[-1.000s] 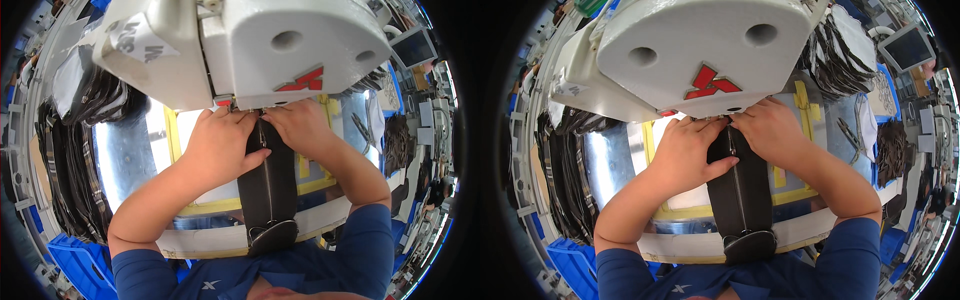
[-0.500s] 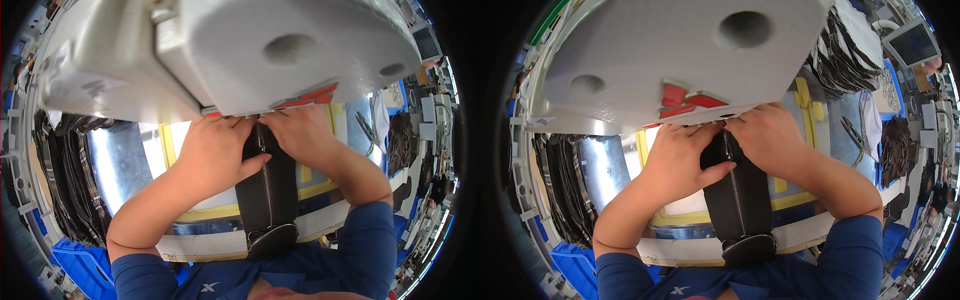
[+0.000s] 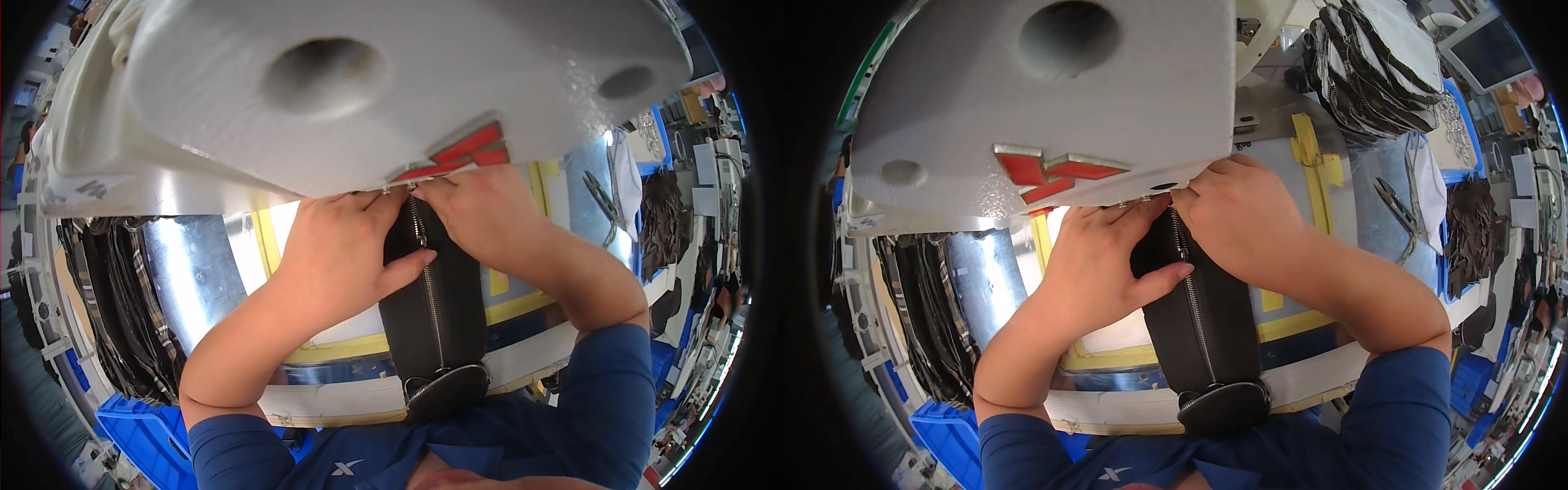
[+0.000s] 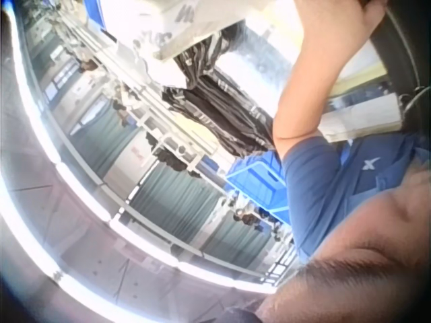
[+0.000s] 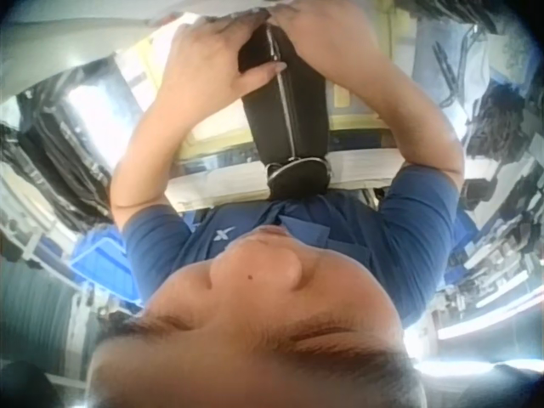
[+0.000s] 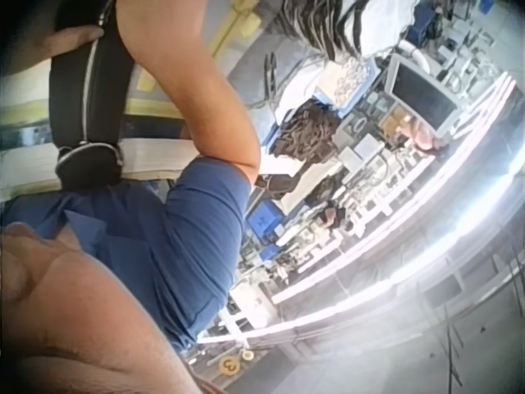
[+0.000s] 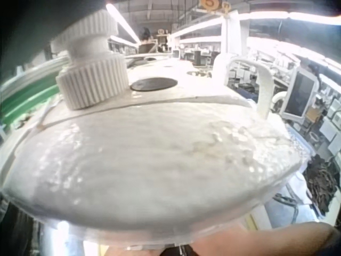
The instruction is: The person aligns a zipper onto a black fabric pouch and sews it using an industrial sewing machine. They then attach a white fabric lining to the pouch, sewing it in place. The process is repeated for multiple pouches, with the person handling the fabric and machine controls throughout.
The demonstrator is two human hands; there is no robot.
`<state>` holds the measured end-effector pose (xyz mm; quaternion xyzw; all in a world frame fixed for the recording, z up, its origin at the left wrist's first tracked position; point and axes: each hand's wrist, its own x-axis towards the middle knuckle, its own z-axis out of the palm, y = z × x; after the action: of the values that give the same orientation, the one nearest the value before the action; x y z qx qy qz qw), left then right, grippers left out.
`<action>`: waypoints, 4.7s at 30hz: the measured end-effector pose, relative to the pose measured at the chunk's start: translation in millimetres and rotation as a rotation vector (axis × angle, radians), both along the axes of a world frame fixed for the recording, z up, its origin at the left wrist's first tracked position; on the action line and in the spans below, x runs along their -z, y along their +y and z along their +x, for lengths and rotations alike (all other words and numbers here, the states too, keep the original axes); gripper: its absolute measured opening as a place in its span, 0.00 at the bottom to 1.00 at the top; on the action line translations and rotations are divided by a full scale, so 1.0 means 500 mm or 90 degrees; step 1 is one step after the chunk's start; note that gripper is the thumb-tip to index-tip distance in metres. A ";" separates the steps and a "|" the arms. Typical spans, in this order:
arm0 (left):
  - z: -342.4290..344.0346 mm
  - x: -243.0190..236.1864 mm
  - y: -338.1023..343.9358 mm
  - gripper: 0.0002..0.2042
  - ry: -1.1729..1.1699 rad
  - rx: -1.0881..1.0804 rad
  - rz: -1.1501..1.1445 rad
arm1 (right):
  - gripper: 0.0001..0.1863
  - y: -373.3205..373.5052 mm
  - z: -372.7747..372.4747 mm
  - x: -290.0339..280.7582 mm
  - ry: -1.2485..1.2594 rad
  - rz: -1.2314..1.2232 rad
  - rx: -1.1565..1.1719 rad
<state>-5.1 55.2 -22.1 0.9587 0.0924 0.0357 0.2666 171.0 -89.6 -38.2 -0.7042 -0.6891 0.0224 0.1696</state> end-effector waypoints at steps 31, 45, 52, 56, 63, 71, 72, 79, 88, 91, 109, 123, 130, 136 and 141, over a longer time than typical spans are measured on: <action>-0.021 0.045 -0.059 0.52 -0.041 0.046 0.194 | 0.41 -0.037 -0.009 -0.019 -0.089 -0.029 -0.076; -0.028 0.047 -0.078 0.65 0.031 0.020 0.194 | 0.39 -0.051 -0.043 -0.010 -0.120 -0.067 -0.028; -0.027 0.050 -0.076 0.65 0.035 0.019 0.205 | 0.40 -0.048 -0.046 -0.004 -0.112 -0.031 -0.014; -0.027 0.049 -0.080 0.65 0.051 0.011 0.227 | 0.40 -0.050 -0.048 0.001 -0.103 -0.041 -0.007; -0.028 0.051 -0.080 0.64 0.042 0.003 0.263 | 0.40 -0.048 -0.051 0.009 -0.132 -0.013 0.007; -0.024 0.038 -0.080 0.62 0.027 -0.005 0.280 | 0.39 -0.045 -0.042 0.001 -0.137 -0.025 -0.011; -0.023 0.034 -0.080 0.63 0.032 -0.004 0.274 | 0.38 -0.047 -0.042 0.000 -0.136 -0.025 -0.011; -0.012 0.021 -0.067 0.66 0.048 -0.013 0.250 | 0.37 -0.043 -0.038 -0.007 -0.119 -0.019 -0.013; -0.007 0.022 -0.064 0.61 0.001 -0.021 0.277 | 0.38 -0.037 -0.037 -0.010 -0.100 -0.035 -0.005; -0.007 0.021 -0.065 0.67 0.066 -0.024 0.255 | 0.37 -0.037 -0.035 -0.009 -0.084 -0.023 -0.004; -0.011 0.025 -0.069 0.67 0.027 -0.024 0.278 | 0.38 -0.041 -0.035 -0.013 -0.081 -0.055 -0.013; -0.018 0.042 -0.066 0.62 0.008 -0.011 0.310 | 0.11 -0.051 -0.058 -0.063 0.056 -0.246 -0.212; -0.016 0.030 -0.074 0.70 0.051 -0.009 0.286 | 0.10 -0.083 0.122 -0.185 -0.109 0.202 0.222; -0.014 0.024 -0.075 0.68 0.044 -0.017 0.274 | 0.08 -0.144 0.301 -0.184 -0.212 0.098 0.428; -0.033 -0.038 -0.041 0.56 0.071 0.013 0.072 | 0.04 -0.145 0.209 -0.229 -0.303 0.417 0.332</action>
<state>-21.8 34.7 -3.1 0.9737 0.0952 -0.0155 0.2065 275.6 -162.2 76.3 -0.7487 -0.4799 -0.4011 0.2198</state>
